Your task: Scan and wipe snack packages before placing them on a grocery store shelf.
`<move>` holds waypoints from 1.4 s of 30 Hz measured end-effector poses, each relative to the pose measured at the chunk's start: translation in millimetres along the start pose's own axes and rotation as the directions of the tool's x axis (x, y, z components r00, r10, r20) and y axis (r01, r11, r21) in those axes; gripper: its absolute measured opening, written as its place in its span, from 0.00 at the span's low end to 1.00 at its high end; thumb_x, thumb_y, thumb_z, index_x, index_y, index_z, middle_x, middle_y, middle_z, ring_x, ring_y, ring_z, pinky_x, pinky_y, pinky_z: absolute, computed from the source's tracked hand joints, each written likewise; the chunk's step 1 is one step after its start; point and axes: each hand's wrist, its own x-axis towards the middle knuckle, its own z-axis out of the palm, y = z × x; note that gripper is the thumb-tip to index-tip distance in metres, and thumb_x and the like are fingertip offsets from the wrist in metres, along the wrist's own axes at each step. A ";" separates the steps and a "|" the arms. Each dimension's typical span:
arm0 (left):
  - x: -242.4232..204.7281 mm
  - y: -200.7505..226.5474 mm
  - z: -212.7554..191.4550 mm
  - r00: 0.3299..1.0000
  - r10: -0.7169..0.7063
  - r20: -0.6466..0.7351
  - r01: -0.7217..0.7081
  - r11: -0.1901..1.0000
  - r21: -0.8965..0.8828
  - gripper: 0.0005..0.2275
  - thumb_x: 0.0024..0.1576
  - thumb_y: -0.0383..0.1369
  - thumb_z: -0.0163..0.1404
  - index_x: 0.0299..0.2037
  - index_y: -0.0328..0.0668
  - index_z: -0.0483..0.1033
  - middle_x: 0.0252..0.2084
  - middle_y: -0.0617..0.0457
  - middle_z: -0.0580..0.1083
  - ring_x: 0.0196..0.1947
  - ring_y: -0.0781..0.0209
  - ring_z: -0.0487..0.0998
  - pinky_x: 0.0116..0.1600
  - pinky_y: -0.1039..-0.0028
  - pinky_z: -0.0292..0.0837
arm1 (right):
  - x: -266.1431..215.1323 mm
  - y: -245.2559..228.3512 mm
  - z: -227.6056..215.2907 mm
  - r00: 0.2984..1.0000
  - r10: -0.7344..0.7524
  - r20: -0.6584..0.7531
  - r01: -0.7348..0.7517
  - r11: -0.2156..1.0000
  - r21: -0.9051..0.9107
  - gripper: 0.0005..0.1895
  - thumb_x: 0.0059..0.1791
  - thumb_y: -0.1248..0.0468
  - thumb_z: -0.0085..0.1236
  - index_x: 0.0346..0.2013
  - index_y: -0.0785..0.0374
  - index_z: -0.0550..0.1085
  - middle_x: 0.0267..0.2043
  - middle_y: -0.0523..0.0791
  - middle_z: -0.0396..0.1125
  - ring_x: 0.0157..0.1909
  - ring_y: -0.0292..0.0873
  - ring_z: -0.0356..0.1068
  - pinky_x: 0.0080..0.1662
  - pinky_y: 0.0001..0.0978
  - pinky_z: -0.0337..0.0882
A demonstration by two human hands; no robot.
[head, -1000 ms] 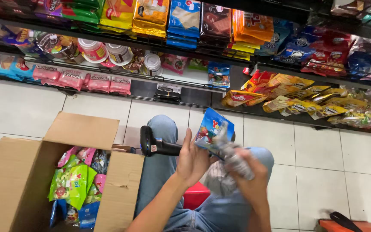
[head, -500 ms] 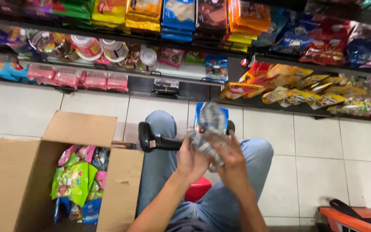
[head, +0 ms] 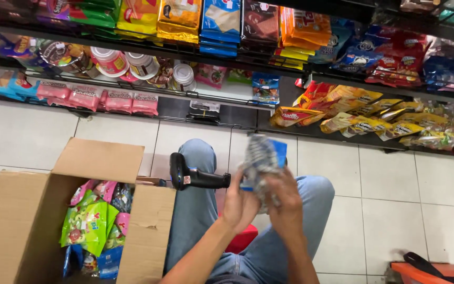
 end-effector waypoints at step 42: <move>-11.8 57.8 25.9 0.998 0.036 -0.043 -0.045 0.970 -0.237 0.26 0.62 0.48 0.38 0.65 0.38 0.67 0.66 0.40 0.69 0.67 0.41 0.68 0.72 0.48 0.59 | 3.3 22.0 -100.3 0.855 0.515 -0.065 -0.519 0.849 -0.099 0.24 0.51 0.63 0.60 0.61 0.58 0.65 0.58 0.52 0.71 0.55 0.52 0.72 0.51 0.42 0.71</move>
